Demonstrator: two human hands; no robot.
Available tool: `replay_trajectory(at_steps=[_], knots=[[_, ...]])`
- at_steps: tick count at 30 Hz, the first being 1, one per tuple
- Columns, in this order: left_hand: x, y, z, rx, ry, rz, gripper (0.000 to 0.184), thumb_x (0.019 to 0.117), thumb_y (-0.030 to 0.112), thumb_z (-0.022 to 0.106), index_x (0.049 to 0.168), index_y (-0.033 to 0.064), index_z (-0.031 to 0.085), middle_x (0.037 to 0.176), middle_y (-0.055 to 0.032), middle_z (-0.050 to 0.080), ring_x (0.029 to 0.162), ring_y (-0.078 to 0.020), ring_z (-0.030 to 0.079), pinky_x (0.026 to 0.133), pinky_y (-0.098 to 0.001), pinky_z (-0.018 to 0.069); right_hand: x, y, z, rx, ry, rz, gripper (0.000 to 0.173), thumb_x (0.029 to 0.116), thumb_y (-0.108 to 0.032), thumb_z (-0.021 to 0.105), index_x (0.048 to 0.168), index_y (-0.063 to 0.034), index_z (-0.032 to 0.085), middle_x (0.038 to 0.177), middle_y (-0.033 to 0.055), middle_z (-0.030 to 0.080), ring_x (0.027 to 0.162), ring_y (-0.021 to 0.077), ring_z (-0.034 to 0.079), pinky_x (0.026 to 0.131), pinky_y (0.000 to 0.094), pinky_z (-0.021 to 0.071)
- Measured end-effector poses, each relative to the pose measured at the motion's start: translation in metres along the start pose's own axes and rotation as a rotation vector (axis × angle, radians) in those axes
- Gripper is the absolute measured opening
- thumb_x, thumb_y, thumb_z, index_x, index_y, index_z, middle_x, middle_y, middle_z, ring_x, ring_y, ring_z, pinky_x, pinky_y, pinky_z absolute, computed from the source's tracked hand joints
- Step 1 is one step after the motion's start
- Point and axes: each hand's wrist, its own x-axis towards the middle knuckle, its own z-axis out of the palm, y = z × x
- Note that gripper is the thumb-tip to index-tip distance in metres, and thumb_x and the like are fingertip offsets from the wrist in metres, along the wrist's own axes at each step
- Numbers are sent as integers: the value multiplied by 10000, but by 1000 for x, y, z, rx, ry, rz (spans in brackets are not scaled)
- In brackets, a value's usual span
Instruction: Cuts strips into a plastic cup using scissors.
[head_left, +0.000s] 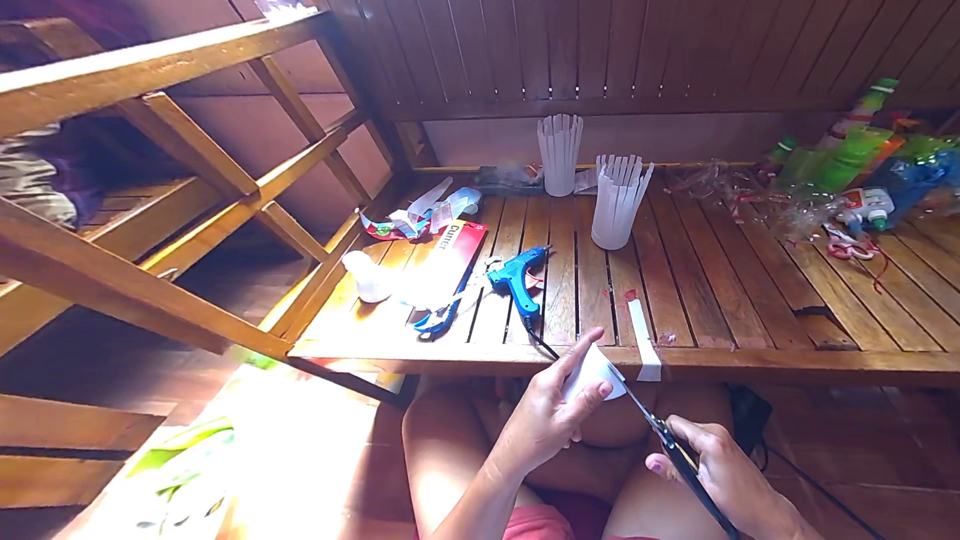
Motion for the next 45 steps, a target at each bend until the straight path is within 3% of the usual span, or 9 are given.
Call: replay_trajectory(at_steps=[4, 7, 10, 16, 38, 45], knots=[[-1, 0, 2, -120, 26, 4, 621, 1066, 241, 516, 1582, 3, 265, 1385, -65, 623, 661, -14, 648, 534, -180, 552, -2, 2, 2, 41, 4, -10, 594, 941, -588, 578, 732, -32, 575, 537, 7, 443, 470, 3, 397, 447, 144, 316], [-2, 1, 4, -119, 55, -43, 569, 1037, 212, 576, 1539, 22, 389, 1301, -39, 674, 562, 20, 563, 459, -147, 475, -3, 4, 2, 65, -26, 0, 613, 929, -611, 581, 759, -22, 594, 561, 19, 474, 490, 17, 426, 463, 151, 339], [-2, 1, 3, -13, 41, -7, 558, 1021, 214, 603, 1521, 34, 433, 1261, -17, 689, 554, 63, 513, 453, -116, 432, -3, 4, 1, 50, -72, 36, 656, 915, -661, 550, 783, -22, 613, 585, 30, 504, 506, 51, 463, 471, 192, 375], [-1, -3, 6, 93, 55, 83, 542, 1015, 204, 606, 1498, 5, 461, 1318, -63, 652, 611, 65, 531, 496, -113, 445, 0, -2, 0, 17, -68, 89, 672, 916, -673, 528, 776, -22, 623, 573, 30, 498, 498, 73, 465, 465, 226, 373], [0, -6, 4, 133, 66, 123, 555, 1013, 230, 616, 1497, 5, 467, 1308, -66, 660, 642, 56, 557, 511, -116, 458, -3, -3, 4, 52, 12, 33, 588, 945, -569, 578, 714, -28, 584, 526, 3, 446, 466, -8, 400, 445, 140, 315], [-2, -4, 6, -9, 150, 48, 484, 1051, 204, 550, 1478, -13, 477, 1293, -51, 675, 599, 38, 584, 494, -139, 500, -3, 1, 7, 72, 25, -1, 577, 946, -556, 594, 724, -24, 579, 535, 4, 443, 476, -15, 394, 455, 125, 312]])
